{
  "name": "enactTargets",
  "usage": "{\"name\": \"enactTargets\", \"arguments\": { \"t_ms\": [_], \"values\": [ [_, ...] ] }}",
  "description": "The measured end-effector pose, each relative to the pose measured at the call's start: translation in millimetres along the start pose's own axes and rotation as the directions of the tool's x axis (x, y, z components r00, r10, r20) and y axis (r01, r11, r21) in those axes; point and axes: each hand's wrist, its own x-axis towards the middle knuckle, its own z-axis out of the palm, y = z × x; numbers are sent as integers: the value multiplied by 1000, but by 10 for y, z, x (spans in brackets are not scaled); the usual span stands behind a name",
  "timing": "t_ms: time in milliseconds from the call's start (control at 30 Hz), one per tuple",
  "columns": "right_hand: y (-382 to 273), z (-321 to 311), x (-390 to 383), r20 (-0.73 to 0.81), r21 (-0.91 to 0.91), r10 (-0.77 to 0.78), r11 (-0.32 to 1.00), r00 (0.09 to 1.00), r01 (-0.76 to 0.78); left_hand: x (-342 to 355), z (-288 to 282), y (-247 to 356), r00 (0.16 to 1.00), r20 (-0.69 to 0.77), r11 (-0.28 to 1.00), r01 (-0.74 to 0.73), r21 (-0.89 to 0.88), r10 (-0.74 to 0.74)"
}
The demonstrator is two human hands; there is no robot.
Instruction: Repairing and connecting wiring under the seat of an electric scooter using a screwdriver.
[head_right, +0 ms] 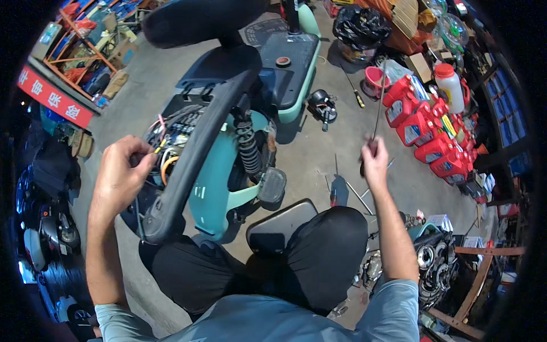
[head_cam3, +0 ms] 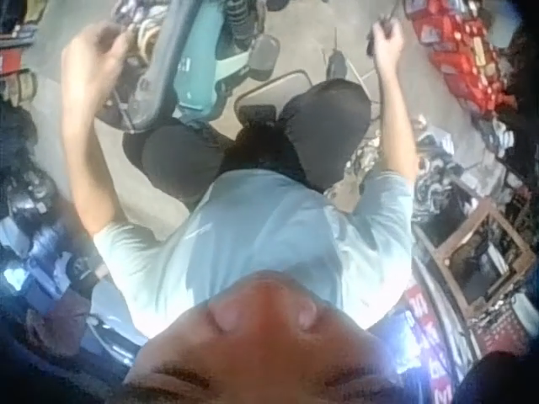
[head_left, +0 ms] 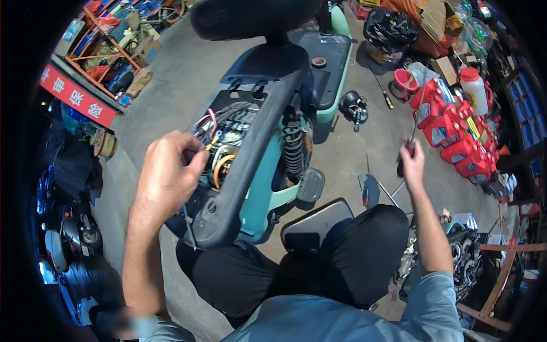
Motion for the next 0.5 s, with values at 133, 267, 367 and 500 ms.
{"name": "enactTargets", "arguments": {
  "t_ms": [133, 267, 367, 500],
  "values": [
    [1554, -290, -532, -35, -408, 289, 870, 957, -277, 52, 156, -22, 999, -31, 999, -9, 42, 11],
    [2102, -34, -772, -101, -694, 399, 628, 912, -352, 42, 172, 53, 996, -45, 993, 79, 90, -75],
    [2402, 73, -775, -124, -818, 486, 444, 865, -366, 49, 280, -95, 997, -55, 996, 65, 69, -61],
    [2497, 257, -761, -138, -870, 514, 347, 847, -352, -38, 194, 2, 997, -72, 993, 43, 106, -36]
  ]
}}
